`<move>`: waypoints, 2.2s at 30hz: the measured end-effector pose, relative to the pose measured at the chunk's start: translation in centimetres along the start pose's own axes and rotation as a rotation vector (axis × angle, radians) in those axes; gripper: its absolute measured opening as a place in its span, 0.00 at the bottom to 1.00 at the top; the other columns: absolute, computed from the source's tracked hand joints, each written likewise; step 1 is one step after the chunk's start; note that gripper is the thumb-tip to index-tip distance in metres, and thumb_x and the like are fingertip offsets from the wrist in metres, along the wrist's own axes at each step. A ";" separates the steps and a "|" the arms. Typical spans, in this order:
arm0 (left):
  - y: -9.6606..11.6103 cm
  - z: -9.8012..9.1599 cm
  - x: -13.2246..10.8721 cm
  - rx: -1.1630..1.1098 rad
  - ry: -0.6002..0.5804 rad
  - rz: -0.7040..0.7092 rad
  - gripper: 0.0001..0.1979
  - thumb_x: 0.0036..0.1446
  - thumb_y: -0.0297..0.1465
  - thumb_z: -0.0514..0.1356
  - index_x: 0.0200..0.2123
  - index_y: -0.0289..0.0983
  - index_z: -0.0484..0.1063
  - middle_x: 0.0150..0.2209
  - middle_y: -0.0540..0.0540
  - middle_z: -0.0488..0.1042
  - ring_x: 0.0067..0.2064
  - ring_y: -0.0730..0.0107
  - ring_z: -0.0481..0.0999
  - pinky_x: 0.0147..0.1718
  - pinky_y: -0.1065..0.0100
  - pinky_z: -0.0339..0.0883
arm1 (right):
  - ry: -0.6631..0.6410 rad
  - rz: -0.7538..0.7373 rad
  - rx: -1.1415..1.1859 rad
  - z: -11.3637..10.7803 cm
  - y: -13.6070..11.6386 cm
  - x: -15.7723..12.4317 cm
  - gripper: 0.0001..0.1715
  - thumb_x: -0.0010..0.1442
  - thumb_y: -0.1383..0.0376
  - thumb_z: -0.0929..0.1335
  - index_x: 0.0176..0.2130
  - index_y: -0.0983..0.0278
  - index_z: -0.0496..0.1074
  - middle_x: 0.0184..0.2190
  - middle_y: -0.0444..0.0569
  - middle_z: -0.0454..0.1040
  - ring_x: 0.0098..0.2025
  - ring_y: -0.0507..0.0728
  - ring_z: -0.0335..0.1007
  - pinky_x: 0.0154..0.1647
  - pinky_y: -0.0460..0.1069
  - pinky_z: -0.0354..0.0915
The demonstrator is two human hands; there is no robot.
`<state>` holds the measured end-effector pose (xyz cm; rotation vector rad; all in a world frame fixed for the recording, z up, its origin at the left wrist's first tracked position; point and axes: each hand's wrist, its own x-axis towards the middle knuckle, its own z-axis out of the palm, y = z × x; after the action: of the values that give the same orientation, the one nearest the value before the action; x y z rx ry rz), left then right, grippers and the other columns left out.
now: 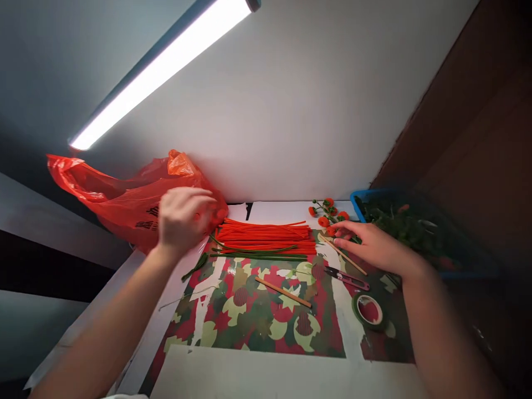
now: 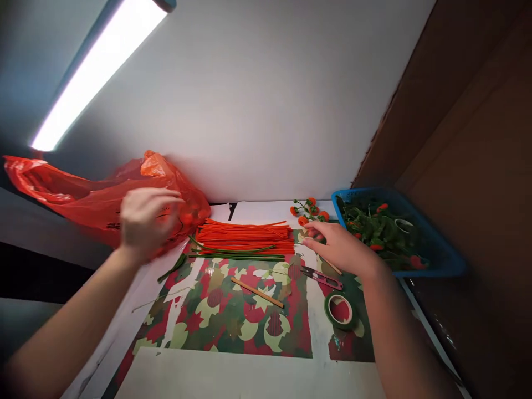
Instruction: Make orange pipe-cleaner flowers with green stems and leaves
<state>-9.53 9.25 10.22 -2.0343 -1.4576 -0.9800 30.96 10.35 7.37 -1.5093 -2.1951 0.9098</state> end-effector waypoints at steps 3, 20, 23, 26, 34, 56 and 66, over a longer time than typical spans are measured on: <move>3.3 5.2 -3.1 -0.101 -0.410 0.109 0.10 0.56 0.30 0.58 0.41 0.41 0.75 0.44 0.44 0.78 0.46 0.58 0.73 0.48 0.56 0.65 | 0.023 0.048 -0.002 -0.6 -0.6 -0.5 0.29 0.58 0.48 0.65 0.54 0.60 0.71 0.42 0.52 0.76 0.43 0.60 0.73 0.41 0.50 0.67; 8.0 15.5 -1.1 -0.303 -0.839 -0.006 0.13 0.58 0.25 0.51 0.39 0.37 0.75 0.41 0.43 0.77 0.43 0.61 0.75 0.37 0.66 0.66 | -0.088 0.043 0.033 0.7 -0.7 0.3 0.26 0.60 0.53 0.65 0.54 0.61 0.70 0.44 0.53 0.75 0.46 0.60 0.71 0.44 0.51 0.67; 7.8 15.7 -1.4 -0.333 -0.799 0.022 0.12 0.55 0.24 0.52 0.38 0.35 0.74 0.38 0.42 0.75 0.43 0.59 0.74 0.37 0.66 0.66 | -0.108 0.029 0.006 1.4 -1.0 0.7 0.26 0.60 0.53 0.65 0.55 0.61 0.70 0.44 0.53 0.75 0.45 0.60 0.71 0.43 0.52 0.67; 7.6 15.7 -1.5 -0.358 -0.797 0.035 0.11 0.55 0.24 0.53 0.38 0.35 0.73 0.38 0.42 0.75 0.43 0.59 0.74 0.38 0.65 0.66 | -0.132 -0.018 -0.006 2.1 -2.0 1.0 0.26 0.60 0.53 0.65 0.54 0.62 0.70 0.44 0.54 0.76 0.45 0.60 0.72 0.43 0.52 0.66; 7.5 15.2 -1.4 -0.283 -0.825 -0.011 0.11 0.59 0.29 0.54 0.39 0.38 0.75 0.43 0.42 0.75 0.43 0.60 0.75 0.36 0.66 0.66 | -0.152 -0.112 -0.015 3.3 -4.2 0.7 0.24 0.61 0.56 0.65 0.53 0.65 0.70 0.45 0.54 0.76 0.45 0.60 0.71 0.45 0.51 0.65; 11.2 4.8 -3.3 -0.022 -0.255 0.009 0.16 0.66 0.34 0.47 0.35 0.39 0.73 0.35 0.41 0.76 0.41 0.61 0.72 0.31 0.67 0.57 | 0.122 -0.234 0.157 9.7 -1.9 -10.1 0.23 0.58 0.57 0.68 0.51 0.64 0.71 0.44 0.55 0.75 0.42 0.58 0.72 0.41 0.52 0.67; 17.7 -3.5 -9.0 -0.169 -0.373 0.296 0.17 0.65 0.34 0.47 0.30 0.38 0.71 0.31 0.44 0.74 0.36 0.65 0.72 0.32 0.68 0.58 | 0.527 -0.526 0.337 14.6 -6.7 -10.6 0.30 0.61 0.47 0.63 0.58 0.56 0.66 0.53 0.53 0.70 0.52 0.60 0.67 0.53 0.56 0.63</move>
<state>4.38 -4.81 6.37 -2.5723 -1.2209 -0.6443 21.72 -5.68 1.85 -0.8267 -1.7965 0.5803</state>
